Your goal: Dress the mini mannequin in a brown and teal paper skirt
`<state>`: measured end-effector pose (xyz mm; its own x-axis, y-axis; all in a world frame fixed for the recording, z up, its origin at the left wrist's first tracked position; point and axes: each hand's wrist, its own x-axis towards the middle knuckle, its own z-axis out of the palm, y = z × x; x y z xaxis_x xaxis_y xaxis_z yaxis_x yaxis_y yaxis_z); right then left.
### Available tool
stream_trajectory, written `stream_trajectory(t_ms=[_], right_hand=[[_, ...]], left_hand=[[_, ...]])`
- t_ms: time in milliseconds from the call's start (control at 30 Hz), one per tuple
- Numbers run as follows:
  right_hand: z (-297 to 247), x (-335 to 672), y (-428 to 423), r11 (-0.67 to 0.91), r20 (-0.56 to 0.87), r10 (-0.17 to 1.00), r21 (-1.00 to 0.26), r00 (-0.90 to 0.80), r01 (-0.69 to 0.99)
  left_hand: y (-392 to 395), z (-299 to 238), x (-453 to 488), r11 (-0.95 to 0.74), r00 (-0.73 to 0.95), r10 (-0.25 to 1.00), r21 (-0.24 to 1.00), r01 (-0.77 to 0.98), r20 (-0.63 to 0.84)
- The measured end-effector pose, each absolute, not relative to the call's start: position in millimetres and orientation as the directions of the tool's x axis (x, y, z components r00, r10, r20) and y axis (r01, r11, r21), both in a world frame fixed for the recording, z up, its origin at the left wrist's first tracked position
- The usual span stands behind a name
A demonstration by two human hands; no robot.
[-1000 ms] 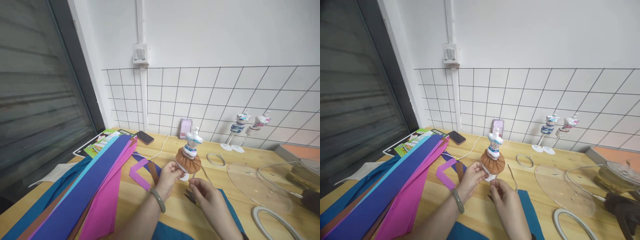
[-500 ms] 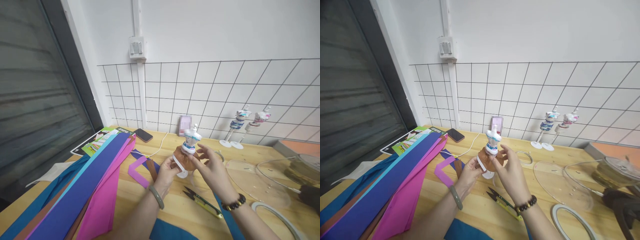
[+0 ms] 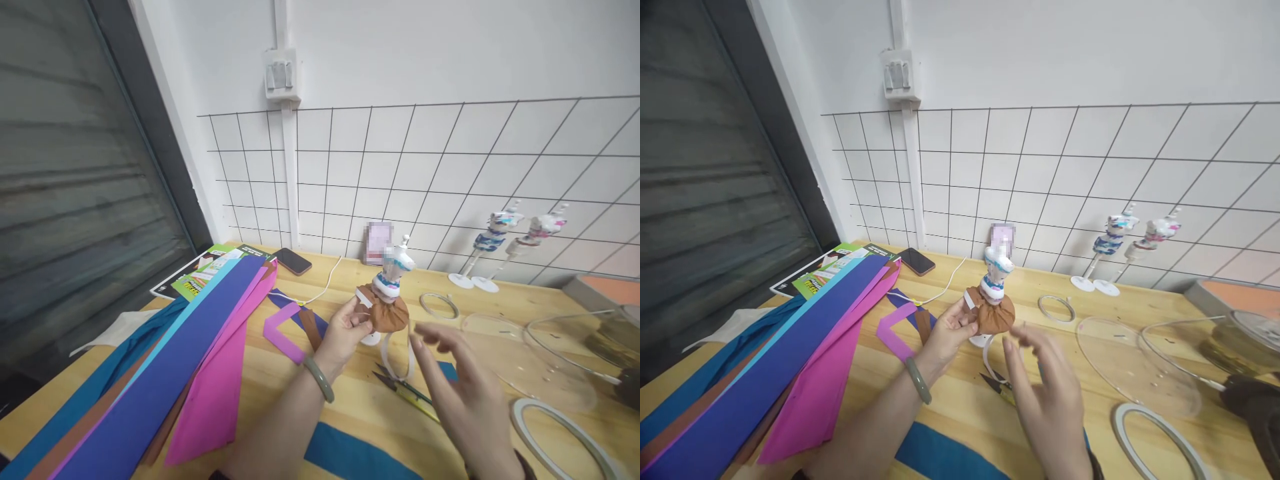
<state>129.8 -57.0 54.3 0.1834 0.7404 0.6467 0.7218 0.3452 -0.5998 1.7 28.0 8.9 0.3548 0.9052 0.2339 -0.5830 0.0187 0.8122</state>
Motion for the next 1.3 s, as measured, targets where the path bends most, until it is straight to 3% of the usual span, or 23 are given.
stream_trajectory(t_ms=[67,167,267,433,533,700,867,1000,1167,1300], right_hand=[[45.3,120.5,-77.4,0.445,0.593,0.805,-0.569,-0.031,0.691],[33.3,98.4,-93.2,0.417,0.252,0.908,-0.593,-0.333,0.689],[23.9,71.8,-93.6,0.297,0.021,0.936,-0.586,-0.352,0.754],[12.2,38.9,-86.0,0.22,-0.075,0.948,-0.547,-0.309,0.807],[8.9,37.1,-86.1,0.17,-0.158,0.935,-0.586,-0.317,0.792],[8.3,60.3,-89.1,0.201,-0.101,0.901,-0.765,-0.422,0.612],[25.3,84.9,-79.1,-0.047,-0.217,0.867,-0.931,-0.448,0.361],[46.3,91.2,-62.3,-0.036,-0.111,0.909,-0.981,-0.401,0.19],[60.8,87.1,-48.1,0.067,0.015,0.976,-0.97,-0.216,0.235],[65.9,83.0,-49.8,0.195,0.138,0.974,-0.915,-0.18,0.353]], left_hand=[[27.7,11.0,0.4,0.032,0.361,0.906,0.815,-0.578,0.221],[26.7,14.2,-2.4,0.037,0.374,0.9,0.814,-0.58,0.225],[25.5,15.4,-5.2,0.039,0.398,0.885,0.814,-0.579,0.242],[27.3,11.2,-7.4,0.062,0.394,0.9,0.841,-0.538,0.185],[29.4,7.8,-7.2,0.086,0.378,0.913,0.834,-0.545,0.152],[29.2,6.9,-6.7,0.101,0.391,0.909,0.835,-0.542,0.144],[28.3,8.0,-6.9,0.119,0.396,0.91,0.837,-0.534,0.123],[28.5,8.8,-7.5,0.127,0.403,0.907,0.837,-0.532,0.119],[26.4,11.4,-10.2,0.165,0.426,0.897,0.806,-0.569,0.116],[24.9,14.5,-10.8,0.165,0.439,0.889,0.804,-0.571,0.129]])
